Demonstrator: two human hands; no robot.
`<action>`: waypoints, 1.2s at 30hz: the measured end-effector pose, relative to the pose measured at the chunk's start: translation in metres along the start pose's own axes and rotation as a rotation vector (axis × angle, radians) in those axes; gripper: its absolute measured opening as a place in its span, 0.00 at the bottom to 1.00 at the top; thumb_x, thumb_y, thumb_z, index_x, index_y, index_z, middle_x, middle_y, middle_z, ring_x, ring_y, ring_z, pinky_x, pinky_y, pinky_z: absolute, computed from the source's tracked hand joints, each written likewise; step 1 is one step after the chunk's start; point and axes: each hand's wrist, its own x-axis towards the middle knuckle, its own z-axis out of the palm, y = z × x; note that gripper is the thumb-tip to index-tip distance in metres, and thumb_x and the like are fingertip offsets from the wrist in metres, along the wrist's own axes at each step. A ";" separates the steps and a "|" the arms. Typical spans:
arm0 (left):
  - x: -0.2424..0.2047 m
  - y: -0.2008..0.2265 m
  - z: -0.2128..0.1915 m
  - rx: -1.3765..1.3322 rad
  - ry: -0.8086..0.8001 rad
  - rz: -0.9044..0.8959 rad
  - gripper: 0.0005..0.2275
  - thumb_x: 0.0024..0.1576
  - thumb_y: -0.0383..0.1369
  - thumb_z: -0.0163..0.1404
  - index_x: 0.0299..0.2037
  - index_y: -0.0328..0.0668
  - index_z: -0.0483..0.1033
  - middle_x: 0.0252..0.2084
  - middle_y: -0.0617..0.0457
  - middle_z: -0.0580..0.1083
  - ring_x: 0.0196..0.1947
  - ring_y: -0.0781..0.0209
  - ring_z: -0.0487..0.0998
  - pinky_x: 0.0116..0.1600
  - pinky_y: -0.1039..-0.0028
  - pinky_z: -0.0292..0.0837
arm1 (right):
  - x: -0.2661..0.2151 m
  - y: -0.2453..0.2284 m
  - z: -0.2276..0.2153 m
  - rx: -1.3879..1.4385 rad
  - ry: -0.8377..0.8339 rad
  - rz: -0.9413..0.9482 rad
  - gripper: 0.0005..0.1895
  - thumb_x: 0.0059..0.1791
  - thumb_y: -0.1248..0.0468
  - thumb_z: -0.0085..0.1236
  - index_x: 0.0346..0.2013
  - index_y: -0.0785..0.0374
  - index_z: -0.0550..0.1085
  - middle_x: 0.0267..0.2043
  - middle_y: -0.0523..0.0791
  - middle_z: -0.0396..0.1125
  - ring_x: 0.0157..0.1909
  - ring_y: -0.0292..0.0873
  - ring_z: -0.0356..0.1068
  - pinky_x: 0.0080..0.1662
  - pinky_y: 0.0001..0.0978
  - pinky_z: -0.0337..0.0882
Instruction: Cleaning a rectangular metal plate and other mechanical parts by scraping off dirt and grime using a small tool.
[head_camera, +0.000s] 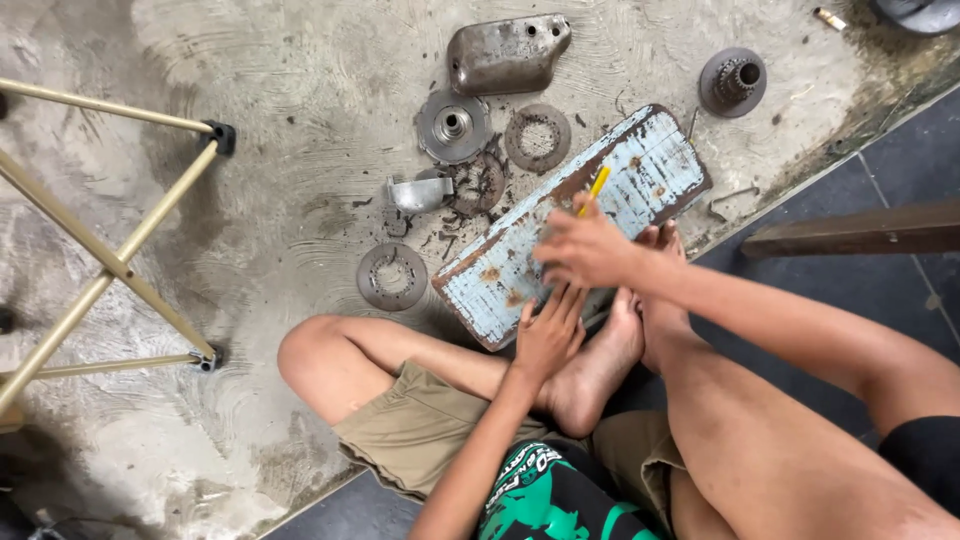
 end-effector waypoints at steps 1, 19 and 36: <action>0.010 -0.002 -0.015 0.006 -0.002 0.005 0.24 0.62 0.38 0.36 0.71 0.53 0.62 0.73 0.58 0.62 0.71 0.69 0.62 0.69 0.57 0.36 | 0.007 0.016 -0.005 0.001 0.008 0.002 0.23 0.49 0.30 0.38 0.35 0.37 0.72 0.22 0.33 0.67 0.44 0.41 0.58 0.57 0.51 0.47; 0.028 -0.004 -0.041 -0.020 -0.001 0.089 0.26 0.61 0.32 0.40 0.72 0.42 0.62 0.76 0.48 0.58 0.74 0.56 0.61 0.66 0.61 0.61 | 0.020 0.017 -0.015 -0.071 -0.027 0.160 0.25 0.46 0.28 0.46 0.38 0.40 0.73 0.22 0.34 0.64 0.39 0.41 0.53 0.54 0.48 0.49; 0.029 -0.004 -0.037 -0.008 -0.026 0.078 0.25 0.61 0.33 0.38 0.72 0.44 0.62 0.77 0.51 0.58 0.74 0.59 0.60 0.72 0.57 0.54 | 0.003 0.025 -0.002 -0.023 -0.101 0.171 0.24 0.44 0.28 0.49 0.40 0.37 0.75 0.28 0.38 0.59 0.39 0.43 0.56 0.56 0.53 0.54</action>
